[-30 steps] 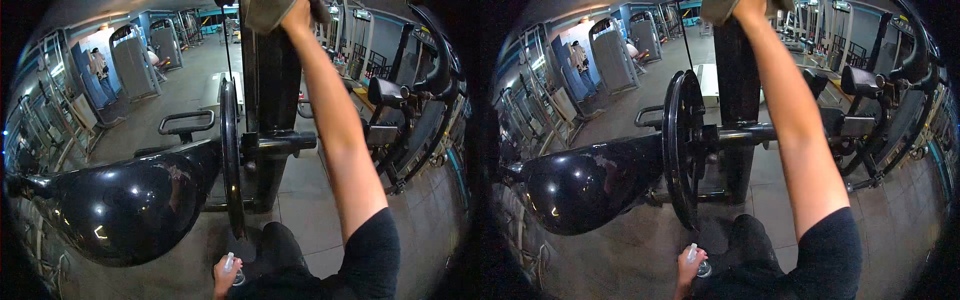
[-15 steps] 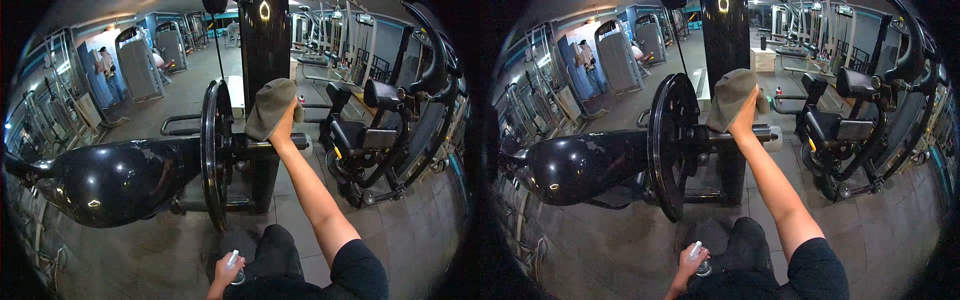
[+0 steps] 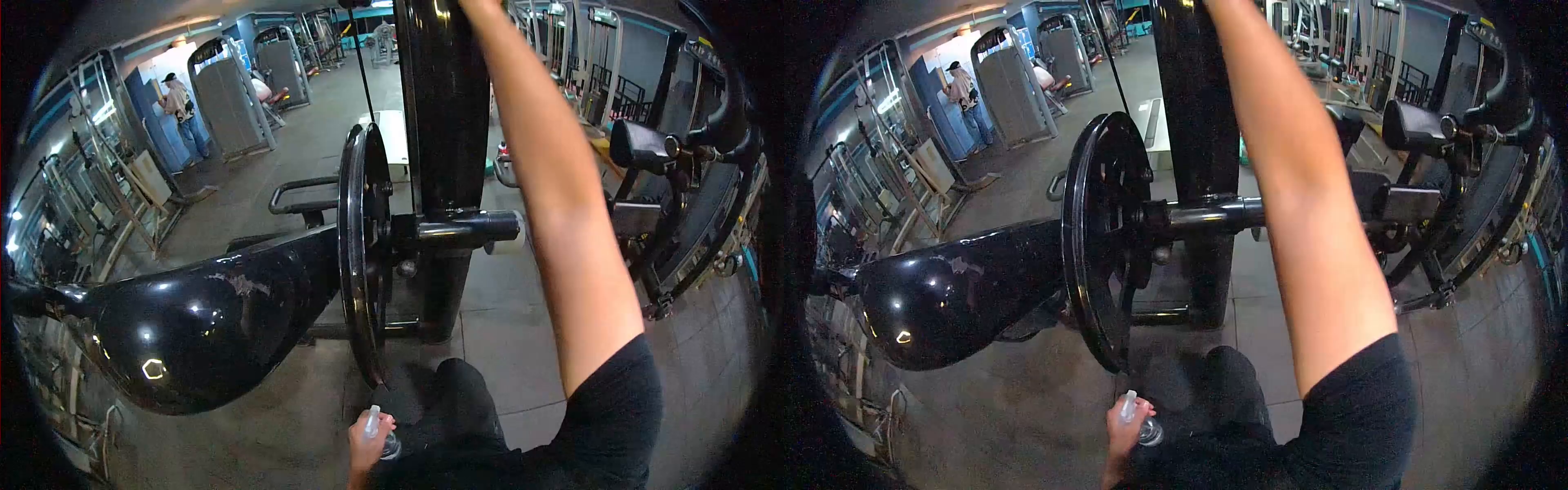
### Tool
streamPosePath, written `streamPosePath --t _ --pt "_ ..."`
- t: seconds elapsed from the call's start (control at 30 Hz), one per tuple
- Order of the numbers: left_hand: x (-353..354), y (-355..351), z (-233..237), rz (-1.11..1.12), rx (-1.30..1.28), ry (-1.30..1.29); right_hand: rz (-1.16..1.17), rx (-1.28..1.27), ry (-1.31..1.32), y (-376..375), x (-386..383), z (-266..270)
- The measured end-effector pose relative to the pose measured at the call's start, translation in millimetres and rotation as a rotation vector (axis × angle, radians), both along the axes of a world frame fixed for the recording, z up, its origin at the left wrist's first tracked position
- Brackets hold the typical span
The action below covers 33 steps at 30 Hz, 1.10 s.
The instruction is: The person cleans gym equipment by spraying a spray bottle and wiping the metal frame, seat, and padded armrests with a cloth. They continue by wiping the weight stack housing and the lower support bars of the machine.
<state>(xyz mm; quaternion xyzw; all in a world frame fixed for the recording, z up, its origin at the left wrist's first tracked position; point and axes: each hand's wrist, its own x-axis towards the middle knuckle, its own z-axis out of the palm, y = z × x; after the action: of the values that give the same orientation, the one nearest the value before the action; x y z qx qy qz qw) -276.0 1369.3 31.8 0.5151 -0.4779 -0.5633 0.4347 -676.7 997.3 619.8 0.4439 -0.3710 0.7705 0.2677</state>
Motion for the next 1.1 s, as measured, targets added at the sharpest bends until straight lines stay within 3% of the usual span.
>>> streamPosePath --t 0.03,0.1,0.13,0.23,0.27,0.33,0.4,0.43,0.5,0.57,0.6,0.67,0.7,0.77,0.97,1.0,1.03,1.07,1.1 --pt "0.3 -1.6 -2.8 0.012 -0.001 -0.031 -0.636 0.11 0.425 3.6 -2.7 2.9" --pt "-2.6 -3.3 4.9 0.006 -0.014 -0.003 -1.267 -0.029 0.466 28.4 20.5 -66.1" --pt "-4.3 -5.3 6.3 -0.026 -0.004 -0.041 -0.703 0.052 0.338 26.3 20.2 -116.1" --pt "-9.2 -8.6 2.2 -0.108 0.013 -0.14 0.043 0.047 0.042 42.1 36.4 -265.7" --pt "-11.9 -7.5 -0.7 -0.17 -0.071 -0.155 0.087 0.125 0.057 52.4 38.9 -303.5" --pt "-17.8 -4.8 0.6 -0.237 -0.13 -0.135 0.131 0.198 0.067 79.0 51.1 -339.0" --pt "-24.4 -2.4 -0.3 -0.229 -0.09 -0.124 -0.151 0.477 0.086 104.7 66.3 -343.0" --pt "-26.2 -0.5 -0.8 -0.22 -0.045 -0.112 -0.152 0.48 0.082 93.7 63.1 -340.3" --pt "-26.5 5.2 -0.3 -0.234 -0.069 -0.122 0.139 0.246 0.046 51.1 47.4 -324.3" --pt "-24.9 8.9 3.1 -0.185 -0.038 -0.039 0.137 0.218 0.21 57.5 36.6 -242.5" --pt "-21.5 10.1 1.4 -0.181 -0.043 0.014 0.074 0.189 0.14 36.9 30.0 -208.9" --pt "-11.5 9.6 2.6 -0.161 -0.045 0.005 -0.343 0.111 0.21 29.3 37.2 -135.0" --pt "-8.6 10.4 1.3 -0.149 -0.034 0.0 -0.701 0.063 0.345 44.7 47.8 -92.2" --pt "-2.7 13.1 -1.9 -0.097 -0.012 0.016 -0.741 0.241 0.577 52.1 35.2 -45.2" --pt "9.3 5.7 -0.7 0.01 -0.019 -0.106 -0.687 -0.033 0.594 12.1 2.2 -85.8" --pt "9.7 5.2 2.1 -0.015 -0.034 -0.121 -0.436 0.059 0.394 18.7 12.8 -120.7" --pt "7.4 7.3 4.0 -0.023 -0.028 -0.119 -0.359 0.123 0.31 19.9 22.4 -174.9" --pt "4.9 7.7 6.0 -0.046 -0.032 -0.111 -0.287 0.183 0.222 21.4 32.2 -228.9" --pt "2.9 5.5 7.0 -0.065 -0.045 -0.102 -0.386 0.209 0.251 15.9 35.0 -275.6"
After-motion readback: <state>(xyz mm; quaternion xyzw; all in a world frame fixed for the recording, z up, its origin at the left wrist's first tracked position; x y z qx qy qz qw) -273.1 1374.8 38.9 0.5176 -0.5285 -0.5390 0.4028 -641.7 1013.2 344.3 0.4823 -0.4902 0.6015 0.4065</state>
